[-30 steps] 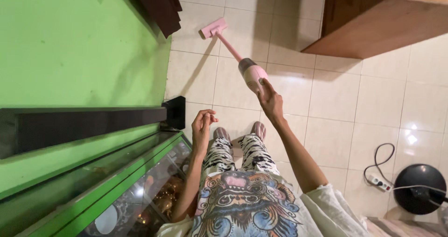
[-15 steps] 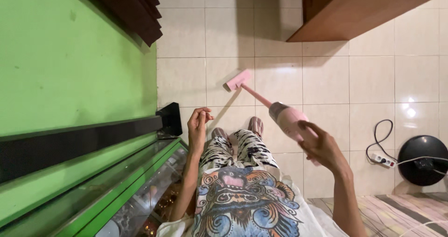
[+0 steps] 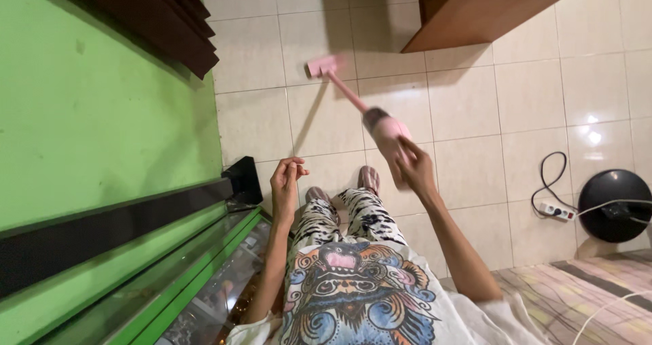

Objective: The person vacuums the floor of a room by hand using a handheld vacuum cleaner, moving between pieces of furniture and under a table.

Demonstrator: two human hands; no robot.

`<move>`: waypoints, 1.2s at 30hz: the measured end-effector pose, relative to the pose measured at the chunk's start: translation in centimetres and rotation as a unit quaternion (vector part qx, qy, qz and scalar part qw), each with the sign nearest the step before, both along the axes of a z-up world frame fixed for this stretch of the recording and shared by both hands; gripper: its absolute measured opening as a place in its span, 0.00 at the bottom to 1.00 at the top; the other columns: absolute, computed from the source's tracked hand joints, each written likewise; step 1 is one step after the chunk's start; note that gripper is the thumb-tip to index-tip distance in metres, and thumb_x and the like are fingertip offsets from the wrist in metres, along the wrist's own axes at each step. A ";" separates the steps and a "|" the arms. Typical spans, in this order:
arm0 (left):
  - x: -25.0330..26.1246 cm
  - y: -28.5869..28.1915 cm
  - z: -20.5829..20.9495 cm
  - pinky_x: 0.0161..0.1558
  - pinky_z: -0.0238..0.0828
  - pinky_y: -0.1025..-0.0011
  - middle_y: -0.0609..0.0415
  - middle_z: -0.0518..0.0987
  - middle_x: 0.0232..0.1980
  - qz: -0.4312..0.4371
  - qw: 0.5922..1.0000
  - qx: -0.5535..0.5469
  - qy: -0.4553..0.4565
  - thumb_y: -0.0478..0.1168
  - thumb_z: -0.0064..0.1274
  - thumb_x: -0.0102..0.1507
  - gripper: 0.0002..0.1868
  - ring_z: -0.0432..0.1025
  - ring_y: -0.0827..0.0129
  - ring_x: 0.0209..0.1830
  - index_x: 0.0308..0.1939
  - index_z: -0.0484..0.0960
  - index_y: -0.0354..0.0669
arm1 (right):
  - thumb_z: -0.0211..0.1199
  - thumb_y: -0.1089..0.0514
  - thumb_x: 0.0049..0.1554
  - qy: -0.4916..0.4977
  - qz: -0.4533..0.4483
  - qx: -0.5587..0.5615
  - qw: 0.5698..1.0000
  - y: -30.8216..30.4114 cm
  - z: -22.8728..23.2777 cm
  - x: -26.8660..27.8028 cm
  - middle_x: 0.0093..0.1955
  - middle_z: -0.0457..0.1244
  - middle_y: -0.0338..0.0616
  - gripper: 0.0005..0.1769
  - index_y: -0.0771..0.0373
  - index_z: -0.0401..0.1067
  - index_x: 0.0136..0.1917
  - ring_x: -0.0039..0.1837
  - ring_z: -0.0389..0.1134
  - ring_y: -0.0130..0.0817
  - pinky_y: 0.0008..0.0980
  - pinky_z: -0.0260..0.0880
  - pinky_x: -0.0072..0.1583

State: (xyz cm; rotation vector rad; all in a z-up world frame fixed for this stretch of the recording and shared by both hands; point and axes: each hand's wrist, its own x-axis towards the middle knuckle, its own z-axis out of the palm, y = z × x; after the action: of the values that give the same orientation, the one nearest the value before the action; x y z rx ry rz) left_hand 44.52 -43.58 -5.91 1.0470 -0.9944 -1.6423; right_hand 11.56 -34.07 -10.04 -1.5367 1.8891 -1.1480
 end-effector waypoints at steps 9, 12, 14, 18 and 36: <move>-0.8 -0.4 1.1 0.50 0.76 0.70 0.55 0.76 0.41 -0.024 0.999 -0.012 -0.026 0.38 0.39 0.73 0.12 0.69 0.75 0.39 0.46 0.77 0.34 | 0.58 0.62 0.50 -0.031 -0.144 0.227 0.963 -11.5 -1.7 -0.2 0.58 0.67 0.64 0.36 0.46 0.69 0.72 0.54 0.74 0.50 0.41 0.74 0.57; -0.2 -0.5 0.7 0.51 0.77 0.70 0.56 0.74 0.38 -0.013 1.000 0.014 -0.016 0.38 0.39 0.74 0.13 0.70 0.75 0.38 0.46 0.78 0.34 | 0.64 0.59 0.50 -0.007 -0.135 0.201 0.970 -8.8 1.7 -0.9 0.57 0.67 0.66 0.33 0.47 0.71 0.69 0.55 0.72 0.52 0.43 0.73 0.57; 0.3 -0.6 0.2 0.50 0.76 0.71 0.57 0.73 0.37 -0.015 0.999 0.014 -0.026 0.38 0.40 0.74 0.13 0.69 0.75 0.38 0.45 0.79 0.34 | 0.65 0.59 0.50 0.009 -0.130 0.219 0.967 -5.5 5.0 -1.4 0.55 0.69 0.63 0.32 0.46 0.72 0.68 0.54 0.74 0.50 0.43 0.73 0.56; 0.8 -1.4 -0.6 0.50 0.76 0.71 0.58 0.73 0.35 -0.021 0.998 0.039 -0.039 0.39 0.41 0.73 0.13 0.71 0.75 0.38 0.45 0.79 0.35 | 0.65 0.60 0.52 -0.022 -0.189 0.249 0.950 -0.4 10.8 -1.2 0.55 0.69 0.60 0.29 0.51 0.74 0.68 0.54 0.74 0.46 0.40 0.73 0.57; -3.4 -13.5 -2.9 0.52 0.76 0.70 0.57 0.73 0.37 -0.015 0.999 0.004 -0.038 0.40 0.41 0.75 0.13 0.69 0.75 0.39 0.48 0.78 0.34 | 0.62 0.62 0.56 -0.097 -0.267 0.098 0.954 -18.6 -5.3 -6.8 0.67 0.66 0.50 0.29 0.58 0.68 0.71 0.46 0.75 0.41 0.34 0.77 0.45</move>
State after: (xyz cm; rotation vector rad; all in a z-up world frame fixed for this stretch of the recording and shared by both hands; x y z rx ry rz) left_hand 41.09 -57.12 -8.80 1.1112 -1.0578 -1.6427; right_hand 4.81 -52.69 -15.37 -0.7898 2.2654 -1.2231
